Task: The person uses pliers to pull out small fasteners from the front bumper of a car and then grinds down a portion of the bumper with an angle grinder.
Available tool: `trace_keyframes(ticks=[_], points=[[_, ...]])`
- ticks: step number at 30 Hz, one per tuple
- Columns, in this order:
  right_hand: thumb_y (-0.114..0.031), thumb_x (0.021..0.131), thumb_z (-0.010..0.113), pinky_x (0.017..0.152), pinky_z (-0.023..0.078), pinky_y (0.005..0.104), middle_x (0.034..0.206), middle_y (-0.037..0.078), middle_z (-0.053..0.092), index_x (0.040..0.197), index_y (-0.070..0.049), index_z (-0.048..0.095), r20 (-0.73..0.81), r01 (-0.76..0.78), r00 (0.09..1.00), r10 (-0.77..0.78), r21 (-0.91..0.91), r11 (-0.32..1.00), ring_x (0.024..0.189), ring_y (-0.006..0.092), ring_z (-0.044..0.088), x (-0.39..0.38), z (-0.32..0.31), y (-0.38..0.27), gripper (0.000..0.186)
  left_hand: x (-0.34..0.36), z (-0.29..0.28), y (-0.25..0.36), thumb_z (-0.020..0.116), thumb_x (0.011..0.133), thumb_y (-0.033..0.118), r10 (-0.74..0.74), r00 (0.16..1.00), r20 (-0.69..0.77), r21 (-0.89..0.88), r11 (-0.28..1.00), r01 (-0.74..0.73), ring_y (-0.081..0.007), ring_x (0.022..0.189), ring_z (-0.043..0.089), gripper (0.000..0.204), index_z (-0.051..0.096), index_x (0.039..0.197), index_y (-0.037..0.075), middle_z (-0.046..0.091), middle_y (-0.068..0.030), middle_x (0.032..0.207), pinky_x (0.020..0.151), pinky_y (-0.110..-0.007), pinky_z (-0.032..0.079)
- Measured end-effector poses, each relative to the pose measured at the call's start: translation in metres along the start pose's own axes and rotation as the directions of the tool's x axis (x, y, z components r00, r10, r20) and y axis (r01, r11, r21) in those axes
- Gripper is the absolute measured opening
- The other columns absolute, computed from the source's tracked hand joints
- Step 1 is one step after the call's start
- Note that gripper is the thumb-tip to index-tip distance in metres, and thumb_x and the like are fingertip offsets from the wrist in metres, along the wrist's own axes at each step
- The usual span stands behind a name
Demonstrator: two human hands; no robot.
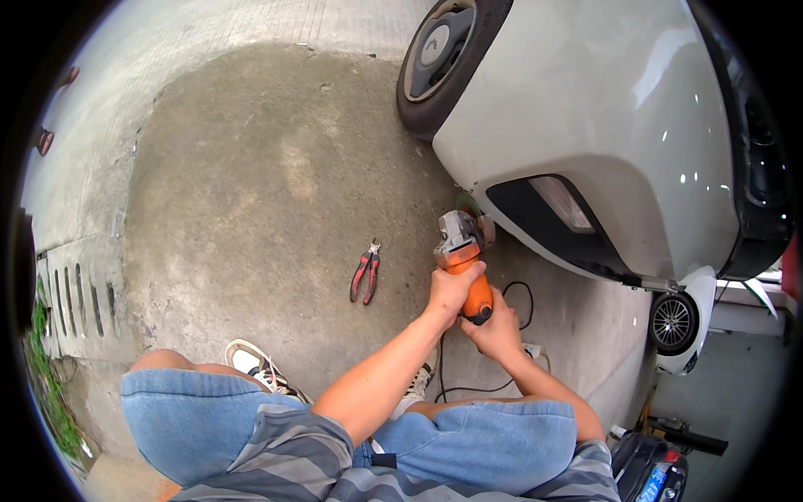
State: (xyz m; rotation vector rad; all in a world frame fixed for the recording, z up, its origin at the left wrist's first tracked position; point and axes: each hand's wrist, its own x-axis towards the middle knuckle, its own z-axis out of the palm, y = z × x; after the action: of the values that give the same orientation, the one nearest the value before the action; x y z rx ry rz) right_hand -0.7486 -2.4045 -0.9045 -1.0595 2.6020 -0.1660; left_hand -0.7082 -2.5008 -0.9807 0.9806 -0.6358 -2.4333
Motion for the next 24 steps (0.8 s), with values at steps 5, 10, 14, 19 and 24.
trace_keyframes(ticks=[5, 10, 14, 19, 24], points=[[-0.033, 0.066, 0.08, 0.087, 0.049, 0.0458, 0.101, 0.025, 0.066, 0.128, 0.001, 0.045, 0.013, -0.026, 1.0, 0.026, -0.002, 1.0, 0.097, 0.0412, 0.064, 0.0, -0.007, -0.008, 0.079, 0.004, 0.003, -0.005, 0.078, 0.08, 0.021, 0.015, 0.999, 0.029, -0.059, 0.998, -0.014, -0.0151, 0.079, 0.064, 0.033, 0.064, 0.1, -0.001, 0.067, -0.0081, 0.092, 0.07, -0.031, 0.052], [-0.037, 0.066, 0.083, 0.089, 0.049, 0.0425, 0.108, 0.024, 0.064, 0.129, -0.001, 0.043, 0.078, -0.035, 0.996, 0.039, -0.052, 0.998, 0.102, 0.0386, 0.063, 0.0, -0.012, 0.001, 0.084, 0.006, 0.0, -0.022, 0.076, 0.081, 0.018, 0.021, 0.999, 0.026, -0.16, 0.987, -0.017, -0.0167, 0.079, 0.064, 0.033, 0.062, 0.103, -0.001, 0.066, -0.0083, 0.092, 0.071, -0.032, 0.053], [-0.037, 0.064, 0.086, 0.089, 0.048, 0.0395, 0.113, 0.02, 0.062, 0.129, -0.001, 0.042, 0.211, -0.078, 0.977, 0.03, 0.22, 0.972, 0.105, 0.0317, 0.062, 0.006, 0.001, 0.028, 0.086, 0.008, -0.009, -0.029, 0.077, 0.08, 0.018, 0.001, 1.0, -0.002, -0.124, 0.992, -0.001, -0.0176, 0.079, 0.065, 0.034, 0.063, 0.103, -0.001, 0.067, -0.0097, 0.094, 0.07, -0.032, 0.054], [-0.025, 0.065, 0.084, 0.084, 0.048, 0.0364, 0.105, 0.014, 0.062, 0.119, 0.001, 0.05, 0.298, -0.058, 0.953, -0.055, 0.359, 0.932, 0.096, 0.0237, 0.061, 0.016, 0.028, 0.026, 0.069, 0.012, -0.026, -0.016, 0.078, 0.078, 0.02, 0.047, 0.998, -0.032, -0.007, 0.999, -0.048, -0.0174, 0.08, 0.064, 0.036, 0.064, 0.103, -0.002, 0.067, -0.0093, 0.094, 0.07, -0.032, 0.052], [-0.021, 0.067, 0.081, 0.082, 0.048, 0.0358, 0.098, 0.011, 0.063, 0.112, 0.001, 0.053, 0.213, -0.048, 0.977, -0.031, 0.355, 0.934, 0.09, 0.022, 0.06, 0.011, 0.049, 0.0, 0.057, 0.022, -0.049, -0.012, 0.077, 0.078, 0.02, 0.032, 0.999, 0.003, 0.002, 0.999, -0.032, -0.0173, 0.079, 0.064, 0.036, 0.064, 0.103, -0.001, 0.067, -0.0086, 0.093, 0.07, -0.032, 0.052]])
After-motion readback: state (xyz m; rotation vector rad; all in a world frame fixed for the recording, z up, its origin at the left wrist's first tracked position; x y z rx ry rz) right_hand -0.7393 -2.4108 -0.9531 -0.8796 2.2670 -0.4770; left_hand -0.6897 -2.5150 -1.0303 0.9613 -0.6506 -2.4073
